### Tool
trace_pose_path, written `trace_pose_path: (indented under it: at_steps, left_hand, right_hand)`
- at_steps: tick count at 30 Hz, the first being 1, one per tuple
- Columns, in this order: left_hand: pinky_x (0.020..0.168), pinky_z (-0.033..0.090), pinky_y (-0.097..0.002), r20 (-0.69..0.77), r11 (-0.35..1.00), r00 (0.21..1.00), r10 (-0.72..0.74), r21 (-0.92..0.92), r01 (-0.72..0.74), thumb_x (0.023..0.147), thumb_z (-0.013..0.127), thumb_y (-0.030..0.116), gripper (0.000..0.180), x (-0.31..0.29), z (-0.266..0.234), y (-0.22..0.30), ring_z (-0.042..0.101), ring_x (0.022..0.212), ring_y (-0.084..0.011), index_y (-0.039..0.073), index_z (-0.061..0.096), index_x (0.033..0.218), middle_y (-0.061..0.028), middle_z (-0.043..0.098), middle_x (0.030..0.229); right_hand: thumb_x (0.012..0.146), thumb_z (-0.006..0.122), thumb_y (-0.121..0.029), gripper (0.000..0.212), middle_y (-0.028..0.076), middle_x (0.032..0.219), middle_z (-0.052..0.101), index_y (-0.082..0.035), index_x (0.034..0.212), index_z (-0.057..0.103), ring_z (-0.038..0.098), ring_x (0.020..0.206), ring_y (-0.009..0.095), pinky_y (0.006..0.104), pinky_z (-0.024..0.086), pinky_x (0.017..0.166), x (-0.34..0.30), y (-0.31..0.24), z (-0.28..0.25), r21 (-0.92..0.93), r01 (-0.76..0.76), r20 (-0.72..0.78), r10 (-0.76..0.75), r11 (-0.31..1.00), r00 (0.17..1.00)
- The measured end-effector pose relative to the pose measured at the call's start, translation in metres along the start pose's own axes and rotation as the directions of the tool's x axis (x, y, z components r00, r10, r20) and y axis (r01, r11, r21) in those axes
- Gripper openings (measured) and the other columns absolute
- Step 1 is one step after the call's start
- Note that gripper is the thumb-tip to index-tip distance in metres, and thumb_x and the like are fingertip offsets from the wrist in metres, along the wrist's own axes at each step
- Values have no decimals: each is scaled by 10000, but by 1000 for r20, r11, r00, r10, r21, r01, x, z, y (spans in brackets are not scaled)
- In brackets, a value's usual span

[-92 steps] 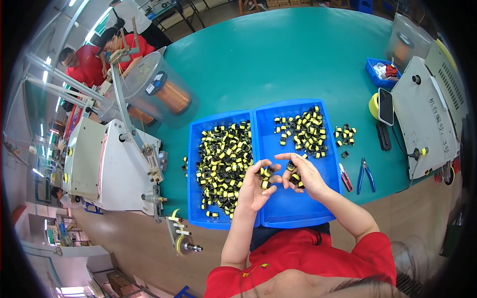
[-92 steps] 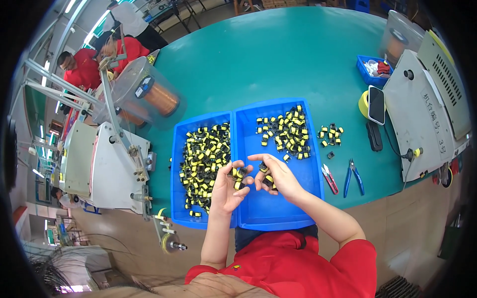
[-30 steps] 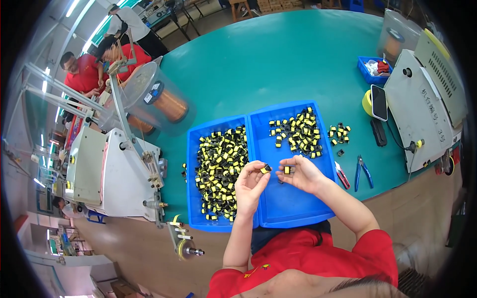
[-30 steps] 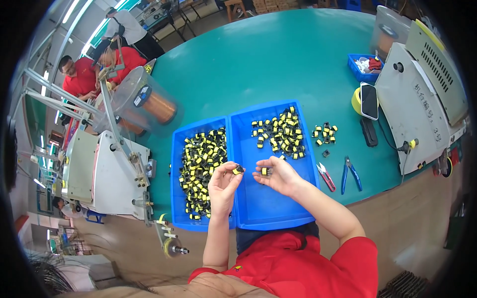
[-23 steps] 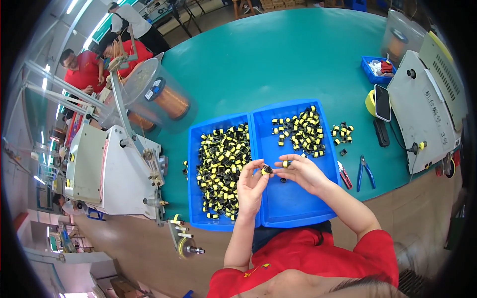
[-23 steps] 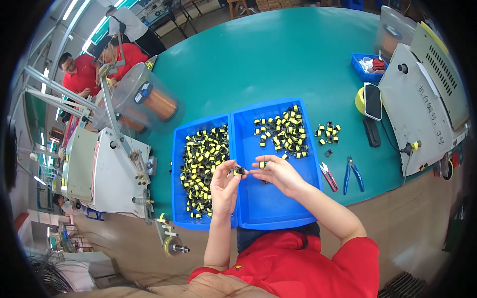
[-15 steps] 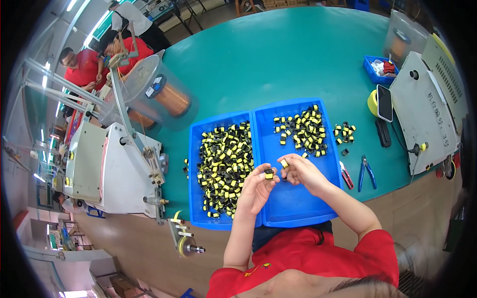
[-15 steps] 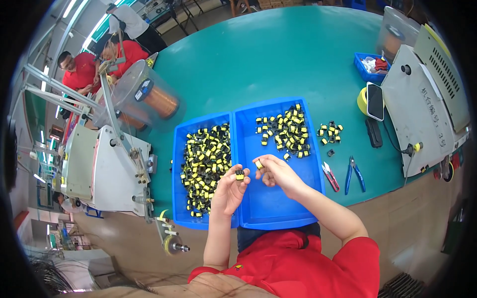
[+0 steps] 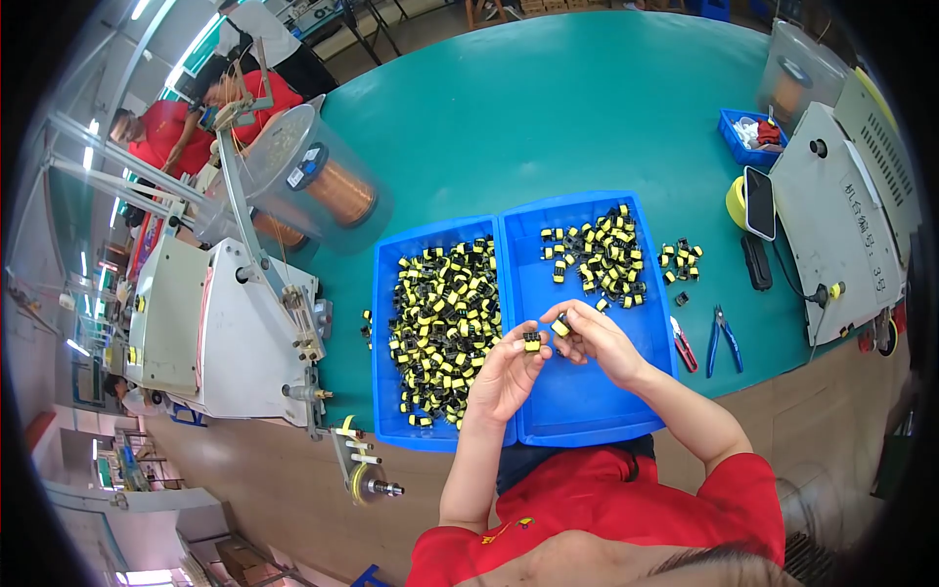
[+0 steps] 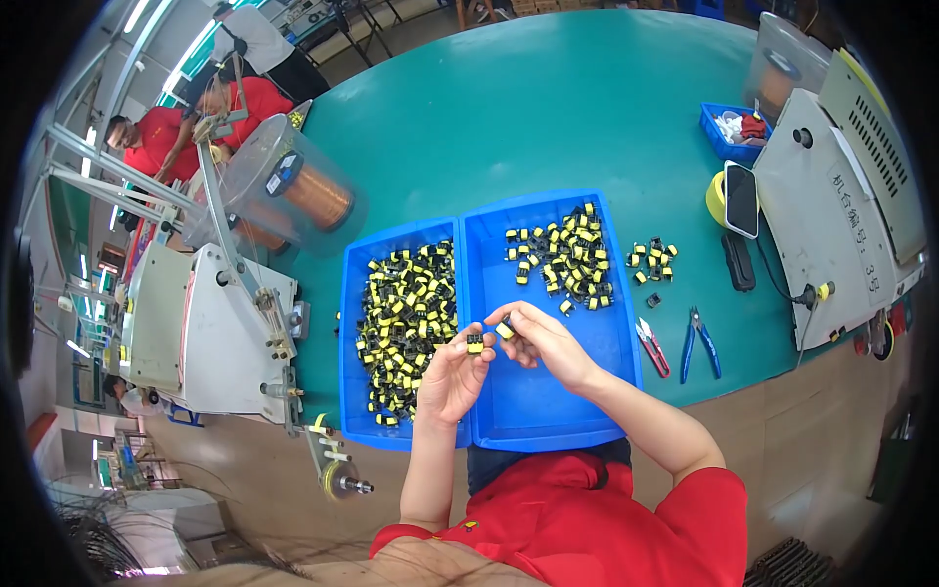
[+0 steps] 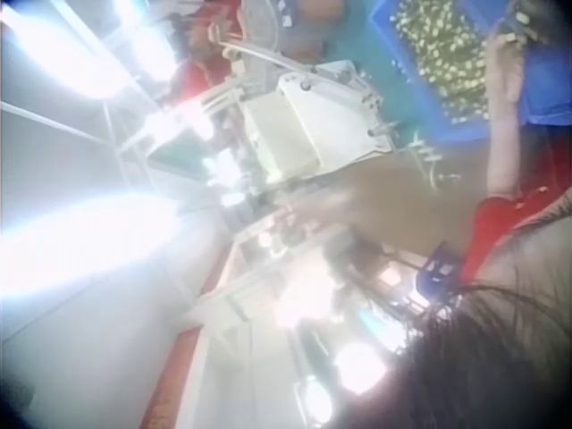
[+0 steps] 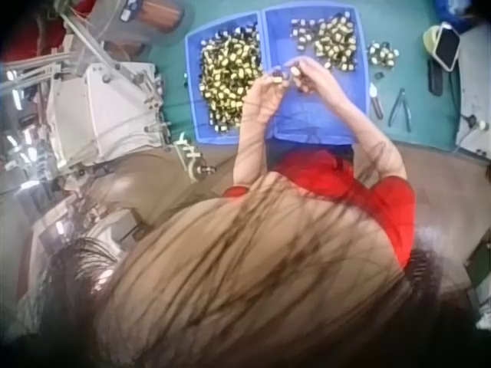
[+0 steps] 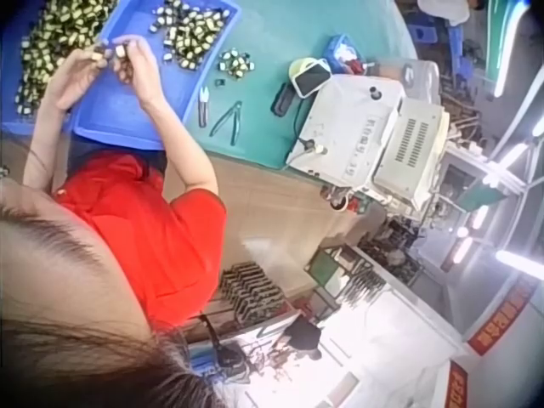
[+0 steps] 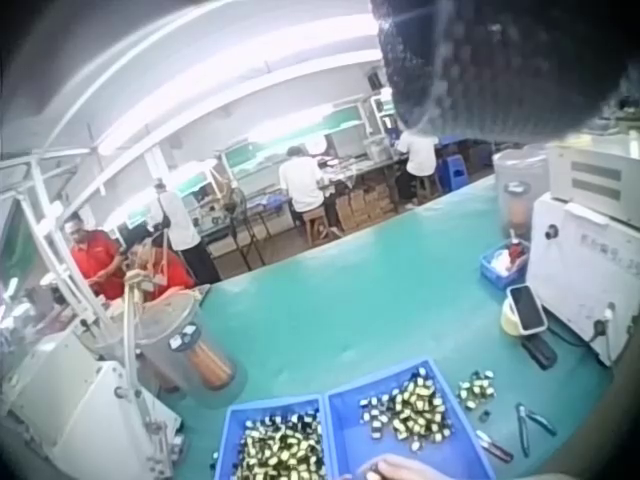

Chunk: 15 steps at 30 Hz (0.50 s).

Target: The person assembles small plastic components and metal pins into finished parts by hand, taking the components from blue trays and combining them into a final assembly.

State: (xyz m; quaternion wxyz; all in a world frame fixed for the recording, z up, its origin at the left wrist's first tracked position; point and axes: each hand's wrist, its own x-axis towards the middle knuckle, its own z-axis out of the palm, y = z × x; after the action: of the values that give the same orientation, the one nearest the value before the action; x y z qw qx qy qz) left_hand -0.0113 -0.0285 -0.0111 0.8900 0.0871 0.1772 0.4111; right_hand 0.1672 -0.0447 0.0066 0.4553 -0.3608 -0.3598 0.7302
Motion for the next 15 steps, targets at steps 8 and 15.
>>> trace_pose_path:
  at_steps: [8,15]
  left_hand:
    - [808,418,-251,59,596,924,377,749,-291,830,540,8,235,0,7,-15,506,933,-156,9,481,1057,-78,517,1011]
    - [705,424,-224,27,575,897,441,759,-306,842,585,45,220,1,21,-20,476,803,-88,22,505,1046,-48,529,918]
  right_hand:
    - [955,330,-326,328,14,702,482,-75,1089,493,421,609,68,203,314,531,0,2,0,-81,50,9,-50,995,999]
    - [953,352,-308,330,43,696,537,-55,1135,464,499,608,92,212,376,545,-1,2,1,-24,42,32,-41,999,999]
